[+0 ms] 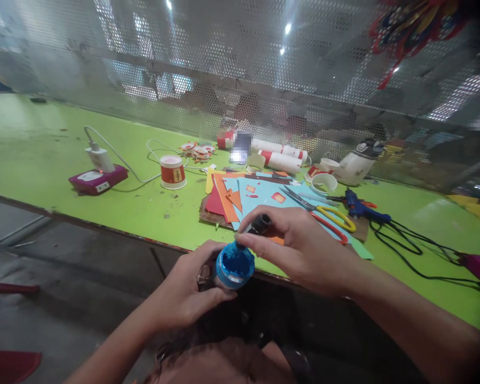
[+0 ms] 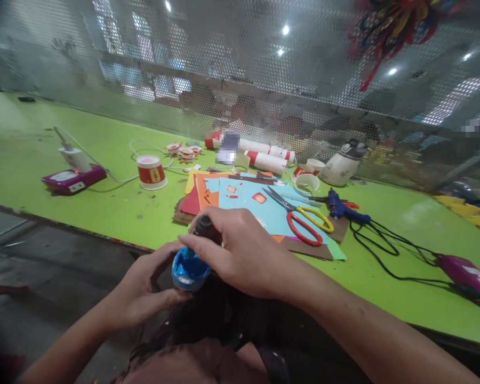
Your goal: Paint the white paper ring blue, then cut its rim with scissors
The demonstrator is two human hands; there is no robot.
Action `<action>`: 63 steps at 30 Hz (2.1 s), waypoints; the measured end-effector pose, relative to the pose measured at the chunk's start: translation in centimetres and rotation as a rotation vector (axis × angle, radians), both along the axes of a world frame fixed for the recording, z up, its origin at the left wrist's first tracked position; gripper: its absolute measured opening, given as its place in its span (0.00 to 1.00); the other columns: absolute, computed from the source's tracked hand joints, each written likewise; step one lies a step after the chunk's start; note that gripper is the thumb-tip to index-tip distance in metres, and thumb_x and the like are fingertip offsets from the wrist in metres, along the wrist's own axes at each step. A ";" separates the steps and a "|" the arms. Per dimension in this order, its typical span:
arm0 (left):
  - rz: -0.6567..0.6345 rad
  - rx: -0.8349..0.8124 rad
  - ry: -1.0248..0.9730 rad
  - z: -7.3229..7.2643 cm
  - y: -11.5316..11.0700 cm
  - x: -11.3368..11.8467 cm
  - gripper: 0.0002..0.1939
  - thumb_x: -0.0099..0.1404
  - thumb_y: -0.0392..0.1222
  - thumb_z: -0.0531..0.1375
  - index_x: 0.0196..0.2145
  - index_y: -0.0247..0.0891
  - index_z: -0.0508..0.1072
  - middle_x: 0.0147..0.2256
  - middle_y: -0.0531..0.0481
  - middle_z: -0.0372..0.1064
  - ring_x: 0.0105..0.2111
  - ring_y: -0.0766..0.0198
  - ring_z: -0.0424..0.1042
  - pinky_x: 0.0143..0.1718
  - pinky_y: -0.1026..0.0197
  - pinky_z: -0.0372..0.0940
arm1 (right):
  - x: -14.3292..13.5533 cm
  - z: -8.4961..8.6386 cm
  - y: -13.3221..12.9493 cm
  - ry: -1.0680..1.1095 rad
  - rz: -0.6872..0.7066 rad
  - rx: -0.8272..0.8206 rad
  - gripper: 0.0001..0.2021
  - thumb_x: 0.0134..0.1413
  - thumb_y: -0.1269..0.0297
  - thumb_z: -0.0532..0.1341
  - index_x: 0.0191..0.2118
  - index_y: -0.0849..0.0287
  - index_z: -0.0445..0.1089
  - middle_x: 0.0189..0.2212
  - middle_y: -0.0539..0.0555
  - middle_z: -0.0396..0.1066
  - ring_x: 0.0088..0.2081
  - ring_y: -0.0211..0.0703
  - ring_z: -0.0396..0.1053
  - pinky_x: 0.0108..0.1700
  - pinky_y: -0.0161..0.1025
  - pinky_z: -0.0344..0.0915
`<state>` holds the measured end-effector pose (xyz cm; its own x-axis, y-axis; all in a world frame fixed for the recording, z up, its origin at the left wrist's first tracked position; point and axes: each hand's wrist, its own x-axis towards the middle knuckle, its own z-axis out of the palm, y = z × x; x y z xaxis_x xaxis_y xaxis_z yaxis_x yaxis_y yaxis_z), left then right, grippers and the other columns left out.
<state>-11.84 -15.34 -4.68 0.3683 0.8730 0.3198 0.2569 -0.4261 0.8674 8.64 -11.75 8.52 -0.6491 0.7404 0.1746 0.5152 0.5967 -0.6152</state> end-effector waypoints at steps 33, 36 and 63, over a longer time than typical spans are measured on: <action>0.004 0.031 0.020 -0.1 0.0 -0.1 0.27 0.62 0.42 0.67 0.57 0.46 0.64 0.51 0.48 0.72 0.50 0.55 0.71 0.51 0.56 0.65 | 1.1 -0.3 -0.1 0.000 -0.034 -0.013 0.08 0.61 0.63 0.62 0.35 0.62 0.75 0.28 0.50 0.75 0.29 0.36 0.67 0.31 0.34 0.61; 0.000 0.027 0.021 0.0 0.0 0.0 0.27 0.62 0.43 0.67 0.56 0.44 0.64 0.51 0.47 0.71 0.49 0.55 0.72 0.51 0.56 0.66 | 1.7 -0.3 -0.7 -0.044 -0.030 0.003 0.08 0.61 0.62 0.62 0.36 0.61 0.76 0.29 0.51 0.76 0.29 0.37 0.68 0.32 0.35 0.61; 0.017 0.021 0.048 0.2 0.0 0.0 0.27 0.61 0.42 0.68 0.56 0.44 0.65 0.51 0.47 0.72 0.50 0.54 0.72 0.51 0.56 0.66 | 1.6 -0.1 -0.4 -0.036 -0.013 0.050 0.09 0.64 0.62 0.60 0.37 0.61 0.73 0.30 0.51 0.75 0.30 0.37 0.67 0.33 0.36 0.61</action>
<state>-11.87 -15.35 -4.48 0.3687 0.8727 0.3201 0.3053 -0.4390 0.8450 10.20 -12.10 8.41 -0.6460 0.7397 0.1882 0.5443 0.6193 -0.5659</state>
